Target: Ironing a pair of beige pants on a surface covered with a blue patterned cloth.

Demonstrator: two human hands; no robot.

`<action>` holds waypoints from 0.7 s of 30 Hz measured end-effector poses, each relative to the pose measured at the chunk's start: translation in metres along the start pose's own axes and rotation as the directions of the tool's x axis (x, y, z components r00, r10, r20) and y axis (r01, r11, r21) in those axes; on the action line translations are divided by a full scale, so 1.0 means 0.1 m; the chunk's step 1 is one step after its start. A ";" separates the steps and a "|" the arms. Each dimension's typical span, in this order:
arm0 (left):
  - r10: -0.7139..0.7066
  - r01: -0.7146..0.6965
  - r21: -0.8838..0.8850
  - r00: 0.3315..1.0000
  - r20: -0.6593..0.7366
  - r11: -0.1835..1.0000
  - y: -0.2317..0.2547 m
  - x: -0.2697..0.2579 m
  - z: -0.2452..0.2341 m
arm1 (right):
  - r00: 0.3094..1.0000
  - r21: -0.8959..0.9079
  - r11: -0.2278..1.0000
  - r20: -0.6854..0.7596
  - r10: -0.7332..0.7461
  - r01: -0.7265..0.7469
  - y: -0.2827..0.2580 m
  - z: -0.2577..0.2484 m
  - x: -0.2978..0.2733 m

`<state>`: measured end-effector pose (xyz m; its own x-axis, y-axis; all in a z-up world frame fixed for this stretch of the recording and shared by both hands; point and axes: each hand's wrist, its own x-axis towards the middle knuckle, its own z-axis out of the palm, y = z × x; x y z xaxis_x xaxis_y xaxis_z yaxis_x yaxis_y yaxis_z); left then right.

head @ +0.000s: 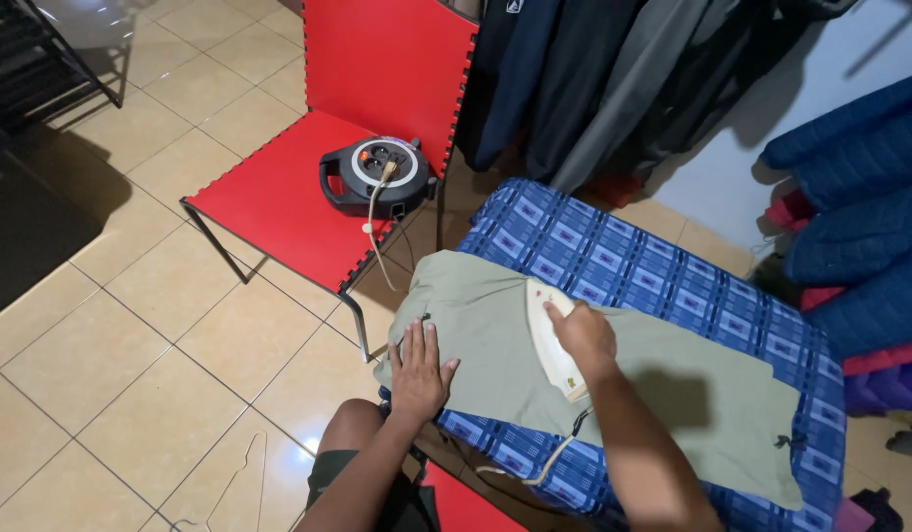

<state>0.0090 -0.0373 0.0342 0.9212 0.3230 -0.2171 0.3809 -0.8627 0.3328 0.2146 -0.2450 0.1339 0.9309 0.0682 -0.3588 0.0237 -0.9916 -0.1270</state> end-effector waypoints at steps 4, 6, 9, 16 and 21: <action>-0.015 0.014 0.030 0.999 0.031 0.999 0.02 0.00 -0.03 | 1.000 0.060 0.998 -0.003 -0.011 0.012 -0.06 -0.14 -0.08; -0.023 0.023 0.012 1.000 0.020 1.000 0.03 -0.03 -0.07 | 0.993 0.072 0.991 -0.046 -0.111 0.114 -0.22 -0.24 -0.31; -0.019 0.019 -0.022 0.999 -0.033 1.000 0.04 -0.03 -0.03 | 0.976 0.045 0.975 -0.009 -0.219 0.219 -0.51 -0.25 -0.51; 0.104 -0.086 0.058 0.816 -0.568 0.995 -0.10 0.11 0.48 | 0.907 -0.047 0.914 0.157 -0.391 0.402 -0.99 -0.15 -0.37; 0.113 -0.100 0.053 0.825 -0.554 0.994 -0.08 0.08 0.46 | 0.986 0.051 0.985 0.029 -0.166 0.164 -0.98 -0.14 -0.01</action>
<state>0.0097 -0.0452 -0.0125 0.8468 0.3850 0.3671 0.2823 -0.9101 0.3032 0.2164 -0.1498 0.1595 0.9030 0.2350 -0.3596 0.1578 -0.9600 -0.2311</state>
